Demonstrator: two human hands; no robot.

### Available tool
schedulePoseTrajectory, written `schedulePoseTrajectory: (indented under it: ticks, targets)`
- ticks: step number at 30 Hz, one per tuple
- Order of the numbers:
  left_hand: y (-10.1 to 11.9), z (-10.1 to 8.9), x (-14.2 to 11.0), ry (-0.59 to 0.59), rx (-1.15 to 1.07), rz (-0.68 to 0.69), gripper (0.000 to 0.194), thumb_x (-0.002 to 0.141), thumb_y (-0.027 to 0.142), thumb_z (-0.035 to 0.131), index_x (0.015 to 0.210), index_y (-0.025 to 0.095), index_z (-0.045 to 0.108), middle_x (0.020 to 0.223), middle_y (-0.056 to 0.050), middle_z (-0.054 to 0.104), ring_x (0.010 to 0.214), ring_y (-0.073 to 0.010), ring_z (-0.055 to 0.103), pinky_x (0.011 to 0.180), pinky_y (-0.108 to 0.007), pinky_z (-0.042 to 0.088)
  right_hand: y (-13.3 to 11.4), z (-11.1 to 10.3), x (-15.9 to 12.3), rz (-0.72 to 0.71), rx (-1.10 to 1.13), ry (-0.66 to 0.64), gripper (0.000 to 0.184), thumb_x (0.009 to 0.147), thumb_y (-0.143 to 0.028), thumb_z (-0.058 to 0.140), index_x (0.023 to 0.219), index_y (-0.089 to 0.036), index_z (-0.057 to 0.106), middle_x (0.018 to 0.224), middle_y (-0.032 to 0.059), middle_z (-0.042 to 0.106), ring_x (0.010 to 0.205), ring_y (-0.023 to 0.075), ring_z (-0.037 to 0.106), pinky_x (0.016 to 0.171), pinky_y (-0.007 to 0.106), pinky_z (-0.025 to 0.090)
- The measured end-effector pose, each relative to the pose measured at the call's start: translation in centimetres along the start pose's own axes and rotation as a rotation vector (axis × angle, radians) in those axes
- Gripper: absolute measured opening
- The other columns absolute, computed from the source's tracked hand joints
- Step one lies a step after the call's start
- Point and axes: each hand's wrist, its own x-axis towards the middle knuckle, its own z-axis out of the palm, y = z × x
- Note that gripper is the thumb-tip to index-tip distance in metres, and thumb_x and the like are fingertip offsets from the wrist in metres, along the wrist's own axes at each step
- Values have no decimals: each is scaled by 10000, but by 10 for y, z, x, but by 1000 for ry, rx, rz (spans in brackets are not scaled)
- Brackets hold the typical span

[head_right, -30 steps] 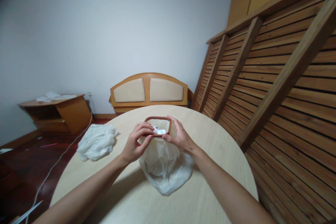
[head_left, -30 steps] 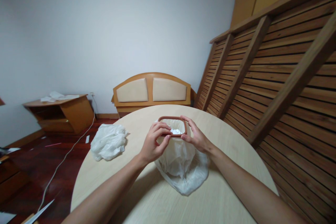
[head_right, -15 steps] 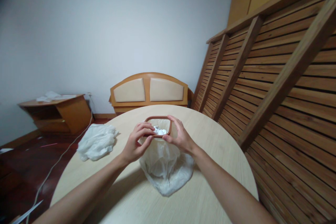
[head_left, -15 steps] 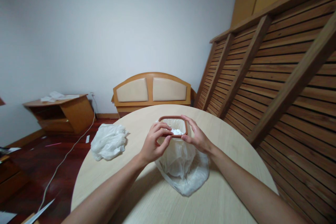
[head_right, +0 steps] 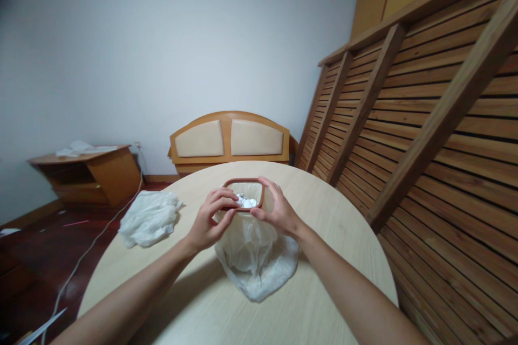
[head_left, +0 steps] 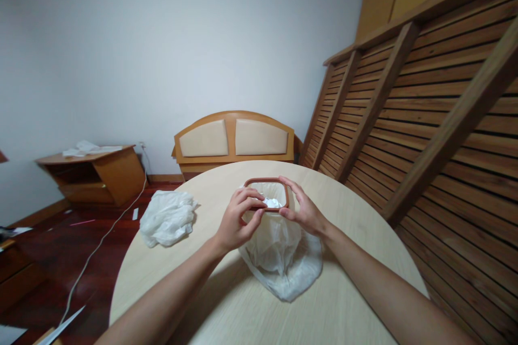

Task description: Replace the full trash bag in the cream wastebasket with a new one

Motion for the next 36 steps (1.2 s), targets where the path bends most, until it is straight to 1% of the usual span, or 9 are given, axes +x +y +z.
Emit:
schedulePoseTrajectory:
  ticks: [19,25,31,34,36]
  targets:
    - [0,0,-2,-11,29,17,131,934,152,587,1004,215,678,1046,-82,687,1089,-239,589,985,-462,460,-2,0,0,15,16,-9,996,712,-730,717,1494,-193,413,1562,165,403,1456,364,347,1220,560,239]
    - [-1,-1,-2,-11,42,14,124,941,186,578,994,219,685,1047,-87,692,1088,-251,596,982,-474,467,-2,0,-1,16,28,-14,999,718,-709,727,1508,-199,390,1580,161,380,1469,353,329,1226,558,223]
    - [0,-1,-2,-13,60,-3,119,944,216,571,979,227,685,1054,-91,689,1091,-260,598,977,-484,475,-5,-1,-1,0,33,-8,995,713,-730,716,1509,-226,398,1582,145,385,1473,353,327,1226,559,228]
    - [1,-1,-4,2,80,-17,125,945,223,572,991,228,689,1098,-96,670,1108,-258,591,985,-475,473,-7,0,0,12,36,-2,1007,702,-740,718,1508,-226,403,1574,145,398,1468,359,337,1224,561,233]
    - [0,-2,-4,9,90,-31,144,949,240,572,1036,231,687,1162,-106,646,1139,-263,579,997,-475,469,-8,0,0,20,46,10,1014,696,-742,722,1505,-218,407,1565,148,410,1461,362,347,1225,556,233]
